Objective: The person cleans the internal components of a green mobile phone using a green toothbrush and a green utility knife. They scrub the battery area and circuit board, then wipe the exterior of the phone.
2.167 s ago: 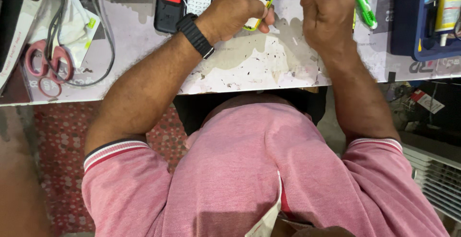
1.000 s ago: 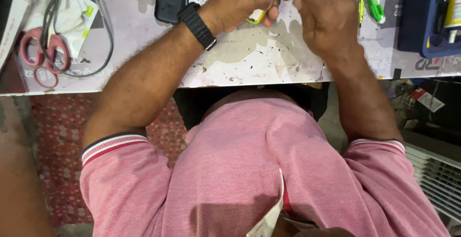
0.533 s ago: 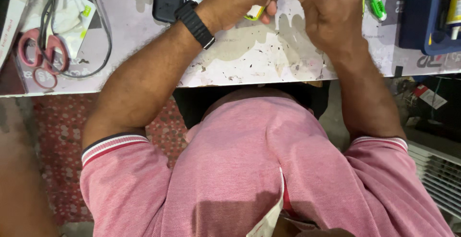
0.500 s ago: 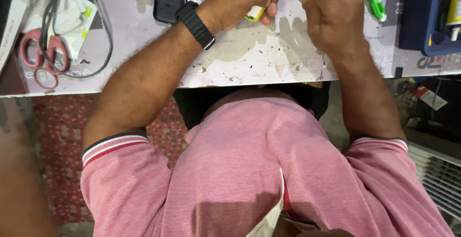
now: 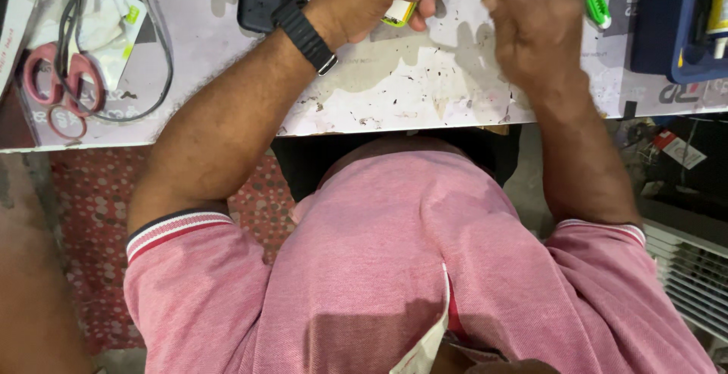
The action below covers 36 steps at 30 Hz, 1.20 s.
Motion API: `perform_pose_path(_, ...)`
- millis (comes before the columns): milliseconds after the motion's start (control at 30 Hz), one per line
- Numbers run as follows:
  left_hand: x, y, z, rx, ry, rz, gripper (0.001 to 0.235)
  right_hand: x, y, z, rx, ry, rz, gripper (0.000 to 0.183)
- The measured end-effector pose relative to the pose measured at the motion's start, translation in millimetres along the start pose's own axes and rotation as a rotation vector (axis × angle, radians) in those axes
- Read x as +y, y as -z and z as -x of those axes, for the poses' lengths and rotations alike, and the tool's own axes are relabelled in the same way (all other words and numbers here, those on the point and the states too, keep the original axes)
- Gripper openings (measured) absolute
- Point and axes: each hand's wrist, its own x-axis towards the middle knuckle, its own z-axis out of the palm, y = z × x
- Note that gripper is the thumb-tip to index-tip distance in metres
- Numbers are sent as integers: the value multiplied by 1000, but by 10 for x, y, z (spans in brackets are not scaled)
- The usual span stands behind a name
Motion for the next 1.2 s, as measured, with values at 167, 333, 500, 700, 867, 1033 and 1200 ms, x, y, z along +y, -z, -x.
perform_pose_path(167, 59, -24, 39, 33, 4, -2, 18, -10, -34, 31, -26, -25, 0, 22)
perform_pose_path(333, 97, -14, 79, 41, -7, -125, 19, 25, -96, 54, -42, -38, -24, 21)
perform_pose_path(500, 110, -31, 68, 30, -35, -96, 18, 4, -69, 6, 10, -31, -90, 25)
perform_pose_path(700, 76, -82, 56, 14, -4, -307, 18, -82, -158, -98, -4, 1, -26, 27)
perform_pose_path(867, 152, -68, 68, 48, -33, -223, 19, -12, -110, -79, -36, -29, -23, 23)
perform_pose_path(1033, 90, -31, 23, 63, 6, -208, 21, -24, -8, 20, -35, -71, -35, 22)
perform_pose_path(1200, 0, -44, -19, 26, -49, -79, 20, -42, -143, -132, -2, 14, -4, 23)
